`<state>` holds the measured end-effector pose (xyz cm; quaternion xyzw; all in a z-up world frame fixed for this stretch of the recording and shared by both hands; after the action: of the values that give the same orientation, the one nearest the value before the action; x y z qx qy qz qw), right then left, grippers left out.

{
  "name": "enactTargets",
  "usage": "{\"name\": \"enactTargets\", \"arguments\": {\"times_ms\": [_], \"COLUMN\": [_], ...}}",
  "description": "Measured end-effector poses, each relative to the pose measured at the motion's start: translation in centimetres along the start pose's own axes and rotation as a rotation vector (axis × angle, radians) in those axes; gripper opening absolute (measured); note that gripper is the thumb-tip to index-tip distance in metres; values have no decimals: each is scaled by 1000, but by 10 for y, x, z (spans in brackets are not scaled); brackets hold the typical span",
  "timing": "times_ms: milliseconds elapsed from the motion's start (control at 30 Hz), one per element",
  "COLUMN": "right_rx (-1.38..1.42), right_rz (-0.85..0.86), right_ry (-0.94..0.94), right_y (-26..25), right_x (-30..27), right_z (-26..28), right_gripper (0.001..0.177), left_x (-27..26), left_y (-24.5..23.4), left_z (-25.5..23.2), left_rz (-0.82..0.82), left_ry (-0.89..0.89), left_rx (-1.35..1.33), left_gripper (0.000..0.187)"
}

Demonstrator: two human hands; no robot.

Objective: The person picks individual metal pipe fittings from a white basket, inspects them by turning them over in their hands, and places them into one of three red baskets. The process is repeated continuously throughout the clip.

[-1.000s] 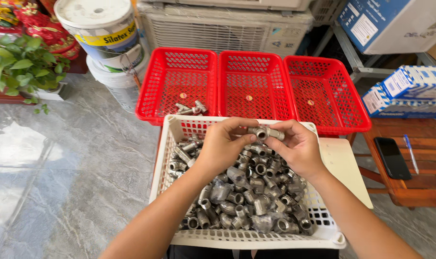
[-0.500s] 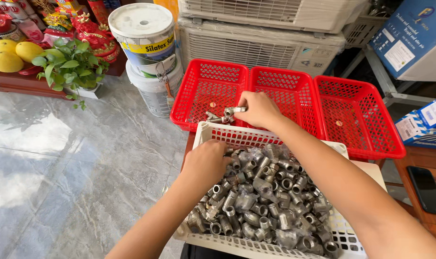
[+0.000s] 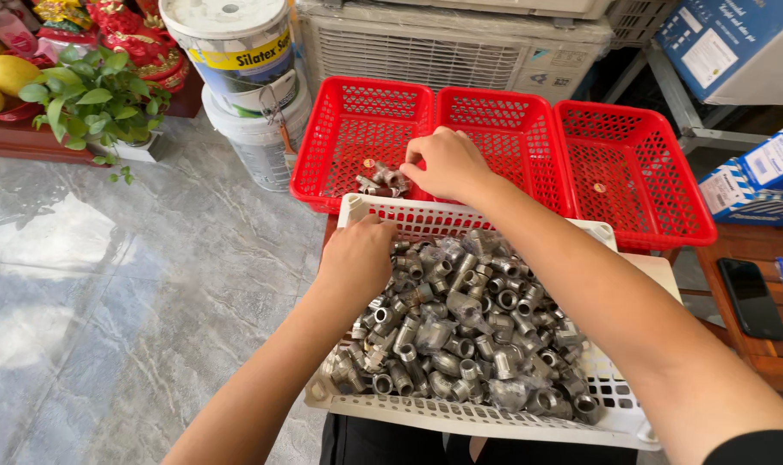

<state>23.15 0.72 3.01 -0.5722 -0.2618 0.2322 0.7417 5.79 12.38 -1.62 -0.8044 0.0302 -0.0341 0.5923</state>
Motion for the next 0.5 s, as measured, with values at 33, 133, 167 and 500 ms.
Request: {"name": "enactTargets", "arguments": {"times_ms": [33,133,167,500], "right_rx": [25,101,151,577], "right_rz": [-55,-173,-236,-280], "right_ry": [-38,-93,-118,272], "right_y": [-16,-57,-72,-62], "right_x": [-15,-64,-82,-218], "right_z": [0,-3,-5,-56], "right_gripper": [21,18,17,10], "left_x": [3,16,21,55], "left_y": [-2,0,3,35], "left_z": [-9,-38,-50,-120], "left_rz": [-19,-13,8,40], "left_ry": [33,111,149,132], "left_rx": [26,-22,-95,-23], "left_gripper": [14,19,24,62]}}
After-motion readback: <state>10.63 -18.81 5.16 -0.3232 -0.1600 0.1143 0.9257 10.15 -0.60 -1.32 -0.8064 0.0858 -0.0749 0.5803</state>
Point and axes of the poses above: each hand's wrist, its own x-axis towards the middle knuckle, its own y-axis out of the palm, z = x × y, the point moved 7 cm from there along x, towards the middle knuckle, and after that the axes turned 4 degrees about z, right-handed, at the moved point
